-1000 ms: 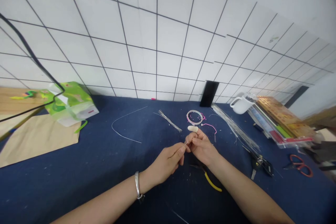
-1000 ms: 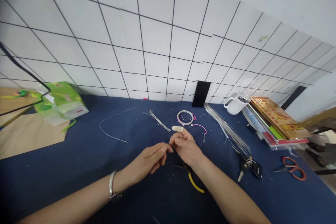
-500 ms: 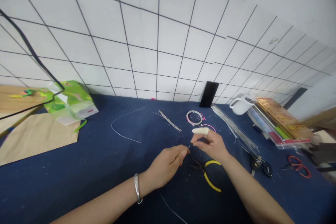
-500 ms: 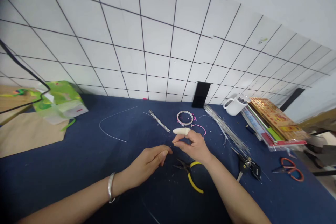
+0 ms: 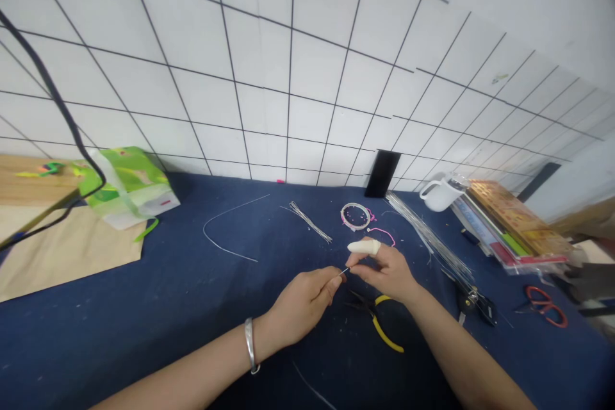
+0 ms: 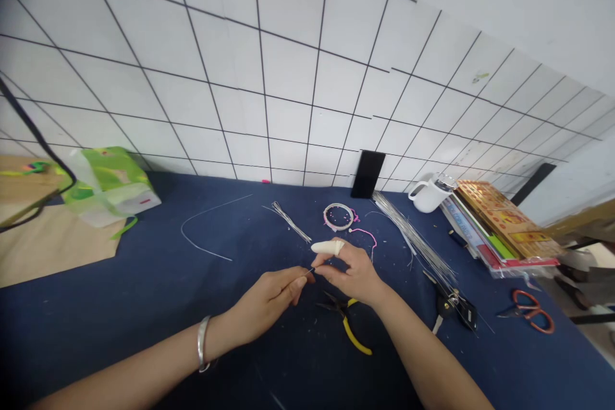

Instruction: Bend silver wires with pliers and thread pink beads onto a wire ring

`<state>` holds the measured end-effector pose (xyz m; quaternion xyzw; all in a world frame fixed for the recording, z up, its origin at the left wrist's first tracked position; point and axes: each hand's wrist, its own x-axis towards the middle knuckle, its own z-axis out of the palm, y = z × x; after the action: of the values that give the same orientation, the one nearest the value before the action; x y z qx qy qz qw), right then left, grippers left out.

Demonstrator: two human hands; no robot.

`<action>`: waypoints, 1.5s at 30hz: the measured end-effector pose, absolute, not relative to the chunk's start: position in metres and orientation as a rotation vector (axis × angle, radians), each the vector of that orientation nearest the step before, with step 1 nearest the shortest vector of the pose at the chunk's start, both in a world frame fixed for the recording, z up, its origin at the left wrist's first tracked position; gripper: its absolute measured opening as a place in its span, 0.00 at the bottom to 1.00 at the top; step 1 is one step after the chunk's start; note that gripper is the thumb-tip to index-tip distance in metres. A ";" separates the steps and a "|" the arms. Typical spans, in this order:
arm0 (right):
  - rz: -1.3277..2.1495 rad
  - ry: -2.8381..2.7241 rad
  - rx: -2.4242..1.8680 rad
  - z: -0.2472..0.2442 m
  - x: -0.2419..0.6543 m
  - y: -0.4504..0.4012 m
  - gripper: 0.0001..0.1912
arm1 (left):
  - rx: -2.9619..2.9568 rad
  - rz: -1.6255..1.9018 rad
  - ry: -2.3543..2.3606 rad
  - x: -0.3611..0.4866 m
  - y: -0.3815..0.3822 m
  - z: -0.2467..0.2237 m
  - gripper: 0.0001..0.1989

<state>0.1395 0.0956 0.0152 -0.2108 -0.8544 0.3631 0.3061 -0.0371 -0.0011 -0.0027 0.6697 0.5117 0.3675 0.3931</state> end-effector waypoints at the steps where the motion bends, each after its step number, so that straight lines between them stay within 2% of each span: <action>1: 0.935 -2.280 -0.558 0.017 0.139 0.095 0.18 | 1.701 0.932 1.300 -0.037 -0.001 -0.003 0.17; 11: 0.820 -2.346 -0.562 0.023 0.141 0.095 0.14 | 1.685 0.935 1.308 -0.037 -0.001 -0.005 0.18; 26: 0.693 -2.416 -0.396 0.021 0.141 0.098 0.23 | 1.690 0.908 1.325 -0.036 -0.001 -0.005 0.17; 29: 0.872 -2.332 -0.509 0.019 0.141 0.096 0.20 | 1.697 0.902 1.317 -0.036 -0.001 -0.004 0.17; 31: 1.109 -2.162 -0.588 0.014 0.138 0.094 0.19 | 1.699 0.909 1.312 -0.036 -0.001 -0.004 0.17; 35: 1.700 -1.474 -0.617 -0.002 0.126 0.090 0.18 | 1.671 0.946 1.296 -0.035 -0.002 -0.004 0.16; 37: 1.881 -1.156 -0.591 -0.010 0.120 0.088 0.17 | 1.656 0.960 1.288 -0.035 -0.003 -0.002 0.16; 40: 2.034 -0.921 -0.552 -0.015 0.113 0.082 0.18 | 1.641 0.971 1.275 -0.034 -0.005 0.000 0.17; 45: 2.165 -0.857 -0.494 -0.012 0.109 0.071 0.18 | 1.600 0.990 1.257 -0.032 -0.006 0.001 0.18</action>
<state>0.1085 0.0708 -0.0118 -0.1928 -0.3343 0.8444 0.3717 -0.0315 -0.0057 0.0014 0.6399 0.5028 0.3960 0.4253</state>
